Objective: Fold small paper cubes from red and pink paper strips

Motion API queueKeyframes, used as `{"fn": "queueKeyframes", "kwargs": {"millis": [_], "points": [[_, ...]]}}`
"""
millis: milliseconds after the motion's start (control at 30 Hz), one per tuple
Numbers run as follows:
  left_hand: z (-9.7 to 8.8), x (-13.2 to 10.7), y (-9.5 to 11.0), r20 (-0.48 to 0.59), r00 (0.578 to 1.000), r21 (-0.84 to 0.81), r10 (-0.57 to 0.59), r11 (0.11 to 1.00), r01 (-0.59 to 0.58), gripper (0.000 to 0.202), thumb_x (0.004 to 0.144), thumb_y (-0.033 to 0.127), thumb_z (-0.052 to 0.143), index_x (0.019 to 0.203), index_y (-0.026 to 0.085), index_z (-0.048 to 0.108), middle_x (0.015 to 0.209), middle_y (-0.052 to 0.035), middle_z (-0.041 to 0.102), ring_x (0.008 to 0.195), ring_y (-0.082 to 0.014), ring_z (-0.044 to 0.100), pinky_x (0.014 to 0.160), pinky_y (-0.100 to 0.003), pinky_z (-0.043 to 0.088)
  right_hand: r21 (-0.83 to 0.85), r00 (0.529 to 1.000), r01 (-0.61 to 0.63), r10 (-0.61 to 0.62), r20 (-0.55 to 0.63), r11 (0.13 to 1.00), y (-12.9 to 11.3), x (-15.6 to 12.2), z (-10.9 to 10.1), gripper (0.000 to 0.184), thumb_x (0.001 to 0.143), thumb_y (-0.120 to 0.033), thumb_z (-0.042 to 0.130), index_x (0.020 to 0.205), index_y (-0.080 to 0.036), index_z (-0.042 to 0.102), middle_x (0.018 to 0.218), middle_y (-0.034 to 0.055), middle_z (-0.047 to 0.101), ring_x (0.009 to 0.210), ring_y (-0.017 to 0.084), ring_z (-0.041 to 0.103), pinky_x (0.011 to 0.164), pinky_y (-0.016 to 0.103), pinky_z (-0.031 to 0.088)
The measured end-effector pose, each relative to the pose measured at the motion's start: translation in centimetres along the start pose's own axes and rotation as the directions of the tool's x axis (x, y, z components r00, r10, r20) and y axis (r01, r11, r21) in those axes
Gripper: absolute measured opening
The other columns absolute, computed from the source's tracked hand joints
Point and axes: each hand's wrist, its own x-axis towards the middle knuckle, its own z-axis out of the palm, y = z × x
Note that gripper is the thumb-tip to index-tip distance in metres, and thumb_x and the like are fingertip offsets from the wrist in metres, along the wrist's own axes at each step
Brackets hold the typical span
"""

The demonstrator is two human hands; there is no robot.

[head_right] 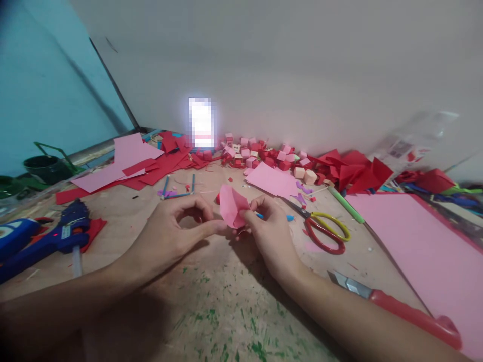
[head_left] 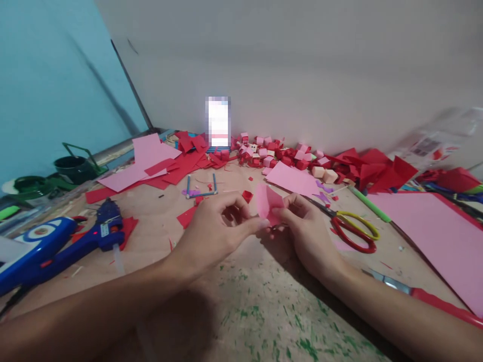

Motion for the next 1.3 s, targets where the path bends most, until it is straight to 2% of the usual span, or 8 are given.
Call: {"fn": "queueKeyframes", "kwargs": {"millis": [133,267,367,500,700,967,1167,1300], "points": [[0.1,0.1,-0.4,0.004,1.000,-0.017,0.021,1.000,-0.021,0.006,0.084,0.023,0.072,0.080,0.018,0.071,0.084,-0.0022,0.074,0.078,-0.0178,0.067,0.074,-0.030,0.053,0.089,0.995,-0.029,0.021,0.099,0.996,0.2,-0.3,0.1,0.027,0.076,-0.026,0.079,0.075,-0.022,0.053,0.067,-0.0037,0.065,0.051,0.013,0.065,0.051,0.026,0.054],[-0.1,0.2,-0.7,-0.022,0.999,-0.014,0.039,0.999,-0.039,0.007,0.086,0.023,0.068,0.084,0.018,0.073,0.088,-0.0029,0.075,0.080,-0.0177,0.068,0.074,-0.030,0.053,0.139,0.984,-0.039,0.014,0.179,0.990,0.6,-0.2,-0.2,0.029,0.079,-0.033,0.083,0.078,-0.021,0.058,0.071,-0.0031,0.064,0.057,0.012,0.062,0.056,0.027,0.056],[-0.2,0.4,-0.7,-0.045,0.997,-0.016,0.064,0.998,-0.065,0.007,0.086,0.022,0.070,0.081,0.017,0.071,0.086,-0.0021,0.074,0.079,-0.0165,0.068,0.073,-0.028,0.053,0.101,0.981,0.012,-0.031,0.191,0.995,0.6,-0.1,-0.3,0.024,0.080,-0.034,0.085,0.080,-0.020,0.065,0.076,-0.0020,0.066,0.064,0.011,0.062,0.065,0.026,0.057],[-0.3,0.4,-0.6,-0.053,0.996,-0.015,0.067,0.998,-0.068,0.009,0.086,0.022,0.070,0.079,0.017,0.071,0.083,-0.0015,0.073,0.076,-0.0157,0.067,0.071,-0.027,0.054,0.132,0.985,0.052,-0.072,0.157,0.990,0.1,-0.2,0.0,0.018,0.076,-0.028,0.085,0.076,-0.021,0.069,0.083,-0.0003,0.070,0.076,0.016,0.067,0.079,0.033,0.060],[-0.4,0.5,-1.0,-0.075,0.996,-0.056,0.037,0.998,-0.042,0.008,0.085,0.024,0.072,0.081,0.017,0.074,0.083,-0.0026,0.076,0.076,-0.0167,0.069,0.072,-0.028,0.056,0.156,0.975,-0.010,-0.025,0.221,0.988,-0.2,-0.2,0.0,0.022,0.073,-0.027,0.086,0.080,-0.022,0.066,0.081,-0.0010,0.072,0.075,0.017,0.070,0.078,0.036,0.060],[-0.4,0.6,-0.7,-0.052,0.997,-0.079,0.049,0.996,-0.053,0.007,0.082,0.024,0.074,0.079,0.019,0.077,0.085,-0.0020,0.079,0.079,-0.0184,0.071,0.072,-0.029,0.057,0.126,0.958,0.025,-0.060,0.282,0.992,0.5,0.0,-0.6,0.024,0.074,-0.021,0.085,0.090,-0.023,0.067,0.097,0.0022,0.075,0.090,0.020,0.072,0.088,0.038,0.058],[-0.3,0.4,-0.6,-0.081,0.996,-0.042,0.030,0.999,-0.033,0.010,0.082,0.025,0.076,0.074,0.018,0.074,0.079,-0.0015,0.076,0.073,-0.0166,0.069,0.066,-0.027,0.055,0.092,0.946,0.091,-0.115,0.303,0.992,0.7,0.1,-0.9,0.021,0.076,-0.018,0.083,0.090,-0.022,0.069,0.096,0.0004,0.073,0.088,0.017,0.069,0.087,0.034,0.055],[-0.2,0.5,-0.8,-0.148,0.989,-0.130,0.007,0.991,-0.027,0.016,0.077,0.023,0.081,0.089,0.018,0.071,0.084,-0.0006,0.076,0.079,-0.0174,0.072,0.069,-0.026,0.057,0.052,0.938,0.108,-0.119,0.324,0.993,0.5,0.1,-0.9,0.020,0.077,-0.018,0.081,0.090,-0.022,0.066,0.095,0.0000,0.071,0.085,0.016,0.068,0.083,0.032,0.055]]}}
